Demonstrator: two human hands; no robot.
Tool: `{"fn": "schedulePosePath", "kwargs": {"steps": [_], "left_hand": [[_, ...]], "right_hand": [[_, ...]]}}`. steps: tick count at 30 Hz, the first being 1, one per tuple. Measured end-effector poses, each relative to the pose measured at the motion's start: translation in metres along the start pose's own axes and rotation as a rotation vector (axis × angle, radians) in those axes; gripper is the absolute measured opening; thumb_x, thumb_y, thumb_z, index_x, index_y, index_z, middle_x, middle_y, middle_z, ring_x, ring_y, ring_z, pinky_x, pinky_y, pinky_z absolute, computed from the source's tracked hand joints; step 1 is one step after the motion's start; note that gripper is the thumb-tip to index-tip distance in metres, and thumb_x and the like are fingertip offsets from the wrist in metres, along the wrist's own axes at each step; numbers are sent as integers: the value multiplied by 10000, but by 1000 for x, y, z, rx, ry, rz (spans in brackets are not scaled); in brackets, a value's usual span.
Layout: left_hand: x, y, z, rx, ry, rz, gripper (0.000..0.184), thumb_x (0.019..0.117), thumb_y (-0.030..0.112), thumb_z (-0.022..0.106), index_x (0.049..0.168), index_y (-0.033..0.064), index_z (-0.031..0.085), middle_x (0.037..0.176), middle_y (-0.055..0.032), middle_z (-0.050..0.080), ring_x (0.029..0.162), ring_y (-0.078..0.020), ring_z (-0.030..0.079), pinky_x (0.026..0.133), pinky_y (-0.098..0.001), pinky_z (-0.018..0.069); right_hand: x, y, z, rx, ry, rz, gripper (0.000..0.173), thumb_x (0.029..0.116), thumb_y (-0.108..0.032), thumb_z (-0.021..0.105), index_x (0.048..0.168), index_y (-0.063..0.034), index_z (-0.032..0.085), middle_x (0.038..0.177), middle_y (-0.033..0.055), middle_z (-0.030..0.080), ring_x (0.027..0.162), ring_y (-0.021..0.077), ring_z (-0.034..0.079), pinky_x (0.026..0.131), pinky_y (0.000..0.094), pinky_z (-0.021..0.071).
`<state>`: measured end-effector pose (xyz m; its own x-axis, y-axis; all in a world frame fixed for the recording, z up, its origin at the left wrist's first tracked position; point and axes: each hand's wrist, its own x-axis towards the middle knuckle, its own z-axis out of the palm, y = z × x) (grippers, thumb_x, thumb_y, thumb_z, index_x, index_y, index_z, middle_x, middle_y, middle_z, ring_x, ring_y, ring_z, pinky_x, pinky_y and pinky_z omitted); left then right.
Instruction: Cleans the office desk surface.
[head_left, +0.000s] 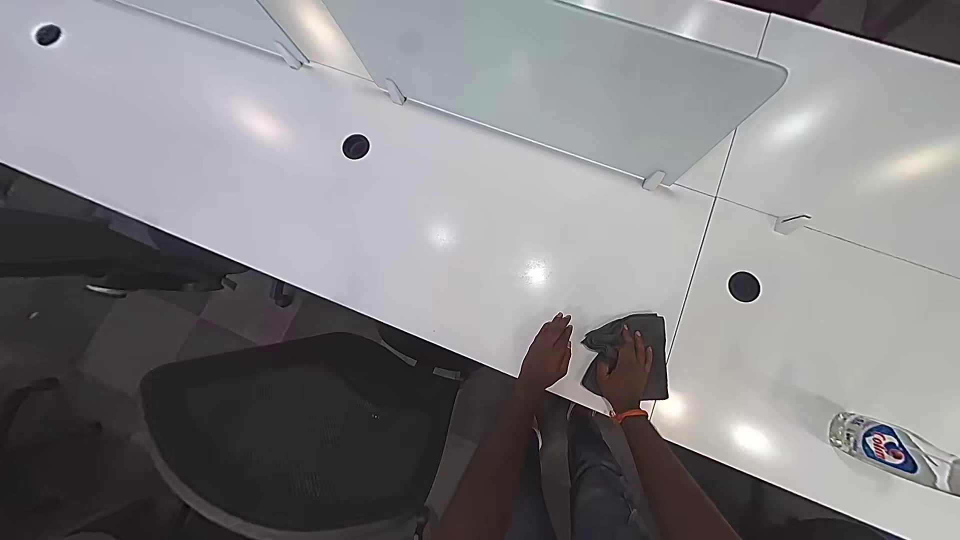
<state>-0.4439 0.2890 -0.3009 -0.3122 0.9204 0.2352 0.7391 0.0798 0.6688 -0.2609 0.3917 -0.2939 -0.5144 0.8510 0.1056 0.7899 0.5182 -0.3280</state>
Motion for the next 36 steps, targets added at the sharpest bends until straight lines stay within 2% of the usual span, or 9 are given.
{"fn": "schedulePosePath", "kwargs": {"steps": [5, 9, 12, 16, 22, 29, 31, 33, 36], "left_hand": [[46, -25, 3, 108, -162, 129, 413, 1039, 137, 424, 1392, -1, 588, 1543, -123, 511, 1484, -297, 407, 1219, -462, 322], [64, -29, 6, 215, -281, 74, 449, 1045, 166, 404, 1440, 10, 546, 1586, -115, 457, 1508, -294, 365, 1222, -462, 316], [62, -27, 6, 260, -281, 61, 463, 1009, 140, 431, 1439, 13, 547, 1577, -110, 470, 1497, -281, 386, 1207, -455, 345], [63, -25, 4, 302, -330, 48, 501, 971, 163, 464, 1446, 26, 544, 1585, -91, 462, 1498, -266, 383, 1201, -447, 343], [61, -28, 5, 328, -308, 76, 569, 936, 220, 477, 1474, 39, 521, 1600, -66, 445, 1512, -244, 355, 1213, -429, 315], [62, -28, 4, 378, -340, 59, 559, 949, 244, 448, 1476, 71, 524, 1601, -36, 444, 1513, -218, 346, 1215, -404, 307], [62, -28, 5, 385, -341, 64, 559, 953, 249, 440, 1477, 74, 521, 1601, -31, 443, 1511, -213, 349, 1211, -401, 310], [61, -28, 6, 373, -335, 63, 555, 955, 250, 440, 1476, 78, 523, 1600, -32, 445, 1512, -210, 347, 1211, -396, 310], [59, -28, 5, 366, -339, 53, 553, 958, 252, 445, 1481, 86, 518, 1601, -28, 442, 1514, -207, 342, 1215, -396, 304]], "right_hand": [[17, -4, 3, -59, -21, 9, 387, 754, -369, 583, 988, -81, 692, 1541, 97, 515, 1482, 340, 392, 1201, 606, 221], [55, 0, 8, -73, -30, -11, 351, 724, -368, 603, 947, -108, 679, 1526, 82, 532, 1482, 328, 389, 1191, 614, 218], [94, -1, 12, -67, -32, -1, 344, 734, -355, 597, 958, -105, 675, 1529, 76, 531, 1483, 321, 390, 1193, 603, 219], [152, -1, 18, -74, -9, 30, 340, 738, -349, 604, 967, -110, 685, 1524, 63, 538, 1475, 320, 403, 1190, 607, 228], [237, -1, 28, -117, 12, 103, 415, 790, -384, 579, 1072, -110, 710, 1516, 56, 546, 1465, 331, 415, 1185, 616, 248], [327, -6, 34, -114, 29, 210, 373, 823, -381, 584, 1064, -118, 692, 1565, 35, 485, 1509, 302, 342, 1204, 608, 208], [347, -7, 35, -120, 10, 252, 406, 827, -395, 595, 1110, -115, 677, 1565, 57, 472, 1513, 307, 323, 1198, 613, 214], [363, -8, 35, -142, 3, 294, 468, 837, -417, 608, 1181, -105, 663, 1530, 110, 485, 1476, 337, 363, 1170, 622, 252], [375, -9, 41, -176, 34, 341, 502, 841, -451, 591, 1189, -92, 635, 1442, 163, 516, 1408, 366, 417, 1123, 622, 303]]}}
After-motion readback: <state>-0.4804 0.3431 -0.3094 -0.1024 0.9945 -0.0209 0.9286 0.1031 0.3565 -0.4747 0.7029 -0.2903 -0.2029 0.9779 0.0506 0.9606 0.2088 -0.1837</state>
